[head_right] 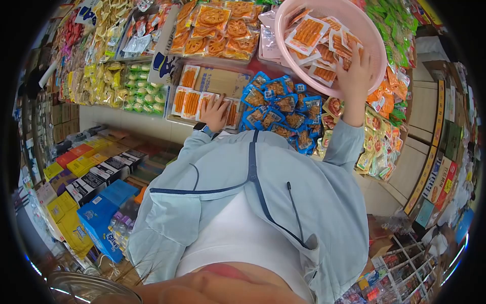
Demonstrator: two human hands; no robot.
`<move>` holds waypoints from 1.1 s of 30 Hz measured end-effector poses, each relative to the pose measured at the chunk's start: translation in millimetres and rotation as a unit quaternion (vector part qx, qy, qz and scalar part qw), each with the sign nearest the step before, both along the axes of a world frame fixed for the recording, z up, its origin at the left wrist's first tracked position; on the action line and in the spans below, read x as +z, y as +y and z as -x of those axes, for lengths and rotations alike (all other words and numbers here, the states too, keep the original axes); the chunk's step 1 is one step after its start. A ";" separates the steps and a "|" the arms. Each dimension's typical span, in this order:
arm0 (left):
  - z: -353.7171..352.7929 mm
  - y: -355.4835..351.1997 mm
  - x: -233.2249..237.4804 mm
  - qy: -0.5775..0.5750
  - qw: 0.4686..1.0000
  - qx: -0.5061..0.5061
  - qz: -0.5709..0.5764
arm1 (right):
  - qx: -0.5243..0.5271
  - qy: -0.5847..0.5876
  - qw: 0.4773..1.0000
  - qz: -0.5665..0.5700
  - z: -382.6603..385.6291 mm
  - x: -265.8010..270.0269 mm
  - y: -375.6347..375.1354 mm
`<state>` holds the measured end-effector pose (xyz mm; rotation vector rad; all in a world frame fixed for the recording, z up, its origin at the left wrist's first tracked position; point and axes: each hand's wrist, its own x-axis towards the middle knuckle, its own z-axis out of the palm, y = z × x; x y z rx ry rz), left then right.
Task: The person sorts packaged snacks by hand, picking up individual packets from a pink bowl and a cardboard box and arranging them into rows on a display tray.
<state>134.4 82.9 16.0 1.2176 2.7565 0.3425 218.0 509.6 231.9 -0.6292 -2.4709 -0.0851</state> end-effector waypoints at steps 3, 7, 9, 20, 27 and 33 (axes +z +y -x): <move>-2.9 -2.5 3.3 -0.008 1.000 0.019 -0.006 | -0.037 -0.027 0.992 0.120 -5.9 -21.1 17.8; -4.7 -1.7 6.7 -0.026 0.999 0.031 -0.001 | 0.001 -0.035 0.985 0.169 -11.5 -21.8 22.1; -3.9 -2.4 7.4 -0.032 0.999 0.030 0.000 | 0.001 -0.037 0.988 0.148 -14.4 -17.4 22.6; -3.8 -1.2 12.4 -0.053 0.998 0.039 -0.004 | 0.088 0.279 0.778 0.556 -12.9 38.8 -45.1; -3.1 29.8 49.1 -0.183 0.971 0.056 -0.145 | 0.252 -0.047 0.525 0.811 2.3 7.3 -173.6; -17.2 19.6 29.2 -0.013 0.990 -0.058 0.127 | 0.179 0.060 0.331 0.925 0.2 -55.1 -193.1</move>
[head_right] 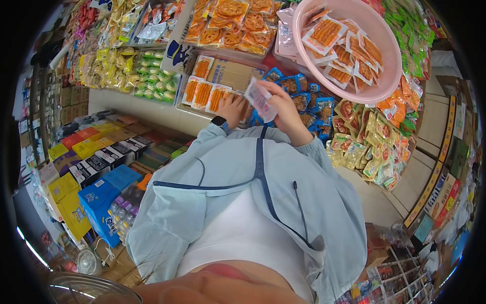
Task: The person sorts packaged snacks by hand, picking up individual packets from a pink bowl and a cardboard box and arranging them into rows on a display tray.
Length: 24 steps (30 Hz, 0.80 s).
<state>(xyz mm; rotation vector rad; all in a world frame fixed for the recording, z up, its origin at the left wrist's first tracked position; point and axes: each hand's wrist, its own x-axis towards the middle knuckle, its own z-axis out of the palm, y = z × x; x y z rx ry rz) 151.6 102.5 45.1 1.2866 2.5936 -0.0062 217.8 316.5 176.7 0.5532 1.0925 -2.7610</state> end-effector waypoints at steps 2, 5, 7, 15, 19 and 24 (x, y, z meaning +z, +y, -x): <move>-0.1 -2.9 -4.2 -0.032 0.999 -0.008 0.028 | -0.017 -0.007 0.999 -0.034 -2.3 8.5 8.5; -4.7 1.9 7.1 -0.047 0.999 0.010 -0.008 | -0.023 0.006 0.995 -0.097 -2.3 2.5 19.3; -7.1 1.6 0.8 -0.042 0.998 0.028 -0.039 | 0.018 -0.013 0.995 -0.094 -1.0 -3.1 20.0; -13.8 -13.2 -10.3 -0.009 0.991 0.057 -0.118 | 0.072 0.046 0.837 -0.541 52.7 -86.7 -36.2; -14.1 -16.8 -6.6 -0.005 0.991 0.051 -0.123 | 0.188 0.097 0.559 -0.802 56.5 -75.3 -51.3; -13.2 -17.1 -19.7 -0.003 0.980 0.122 -0.159 | 0.150 0.173 0.535 -0.814 43.2 -84.9 -49.1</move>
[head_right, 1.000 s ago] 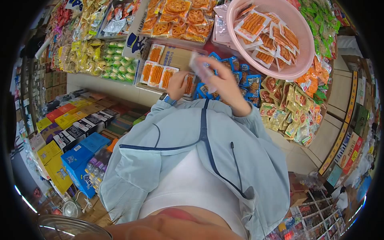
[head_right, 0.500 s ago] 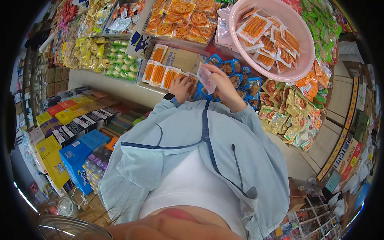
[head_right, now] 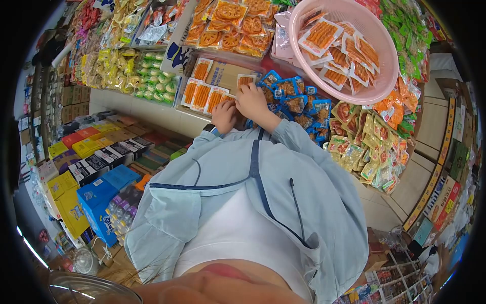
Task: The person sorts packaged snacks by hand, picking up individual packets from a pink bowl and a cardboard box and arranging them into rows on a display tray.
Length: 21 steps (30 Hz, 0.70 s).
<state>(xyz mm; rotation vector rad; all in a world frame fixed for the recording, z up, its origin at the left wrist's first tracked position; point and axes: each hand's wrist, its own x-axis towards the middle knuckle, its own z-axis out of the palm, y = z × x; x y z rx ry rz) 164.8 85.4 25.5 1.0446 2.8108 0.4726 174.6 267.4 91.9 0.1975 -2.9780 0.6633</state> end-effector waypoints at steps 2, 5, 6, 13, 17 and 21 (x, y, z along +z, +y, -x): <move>4.9 2.4 3.0 -0.024 1.000 0.014 0.006 | -0.002 0.015 0.996 0.091 -5.6 5.7 9.9; 14.8 19.9 -1.0 0.002 0.999 -0.010 0.037 | -0.003 0.070 0.972 0.225 -14.6 45.9 37.7; 17.4 29.6 -0.4 -0.001 0.999 -0.012 0.050 | -0.001 0.094 0.958 0.269 -16.4 64.0 48.1; 32.4 59.6 -17.8 0.051 0.995 -0.035 0.081 | -0.301 0.301 0.904 -0.031 -22.4 144.1 200.0; 29.3 53.5 -8.9 0.026 0.995 -0.037 0.090 | -0.392 0.189 0.881 -0.182 -34.6 122.7 256.7; 22.2 35.6 -2.2 -0.046 0.993 -0.054 0.095 | -0.403 0.142 0.896 -0.122 -36.0 103.4 269.2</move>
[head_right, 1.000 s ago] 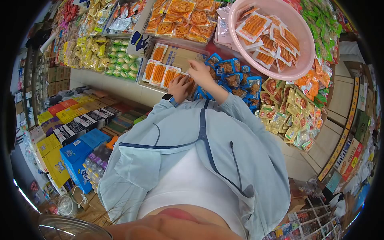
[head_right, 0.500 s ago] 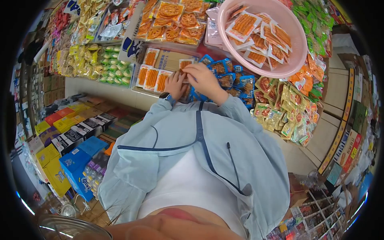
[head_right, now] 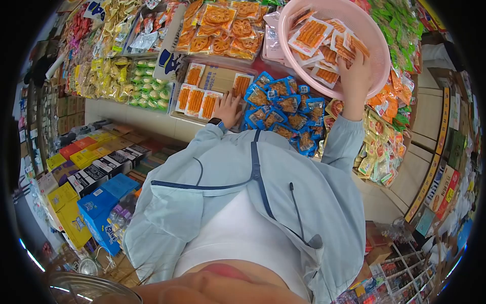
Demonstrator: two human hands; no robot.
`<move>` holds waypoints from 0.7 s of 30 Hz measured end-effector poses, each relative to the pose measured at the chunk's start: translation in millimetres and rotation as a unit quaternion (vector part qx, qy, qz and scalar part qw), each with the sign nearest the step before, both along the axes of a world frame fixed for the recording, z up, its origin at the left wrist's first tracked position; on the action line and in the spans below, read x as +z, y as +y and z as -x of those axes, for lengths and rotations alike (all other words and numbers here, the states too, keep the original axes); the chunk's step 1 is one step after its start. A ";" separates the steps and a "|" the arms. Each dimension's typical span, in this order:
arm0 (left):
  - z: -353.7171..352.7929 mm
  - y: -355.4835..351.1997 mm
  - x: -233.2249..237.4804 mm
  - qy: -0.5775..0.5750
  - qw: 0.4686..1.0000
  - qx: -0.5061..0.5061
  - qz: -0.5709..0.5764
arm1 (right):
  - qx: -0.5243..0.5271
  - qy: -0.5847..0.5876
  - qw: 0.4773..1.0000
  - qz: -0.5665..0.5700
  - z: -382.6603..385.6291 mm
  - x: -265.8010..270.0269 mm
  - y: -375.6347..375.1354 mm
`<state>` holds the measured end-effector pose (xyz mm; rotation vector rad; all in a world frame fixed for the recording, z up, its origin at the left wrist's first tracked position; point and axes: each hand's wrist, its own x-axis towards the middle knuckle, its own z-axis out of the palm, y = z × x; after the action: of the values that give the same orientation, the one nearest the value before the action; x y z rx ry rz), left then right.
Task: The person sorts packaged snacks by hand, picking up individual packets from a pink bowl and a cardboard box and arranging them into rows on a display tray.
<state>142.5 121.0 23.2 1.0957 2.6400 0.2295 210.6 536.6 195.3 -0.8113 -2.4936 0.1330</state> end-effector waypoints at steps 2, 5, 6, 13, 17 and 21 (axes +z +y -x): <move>1.6 -5.3 -1.5 -0.003 1.000 -0.010 -0.002 | -0.017 0.003 0.999 0.037 -1.5 10.1 -6.9; 0.5 -6.9 -0.1 -0.014 1.000 -0.013 0.007 | -0.051 -0.037 0.998 -0.004 -0.2 24.9 -18.9; 0.7 -5.1 0.8 -0.017 1.000 -0.010 0.010 | -0.054 -0.055 0.996 -0.036 -0.3 23.8 -18.1; -1.4 -11.2 1.9 -0.010 0.996 0.025 -0.080 | 0.085 0.023 0.996 0.025 -7.9 19.3 5.4; -11.3 -8.7 17.1 -0.019 0.980 0.079 -0.183 | -0.027 0.058 0.982 0.177 -15.8 51.9 -28.1; -8.9 -4.6 48.0 -0.095 0.950 0.104 -0.277 | -0.016 0.084 0.989 0.119 -22.1 77.3 -72.1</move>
<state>151.4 116.4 71.3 0.8714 2.5706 1.1159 232.7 464.5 272.6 -0.8961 -2.3328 0.4764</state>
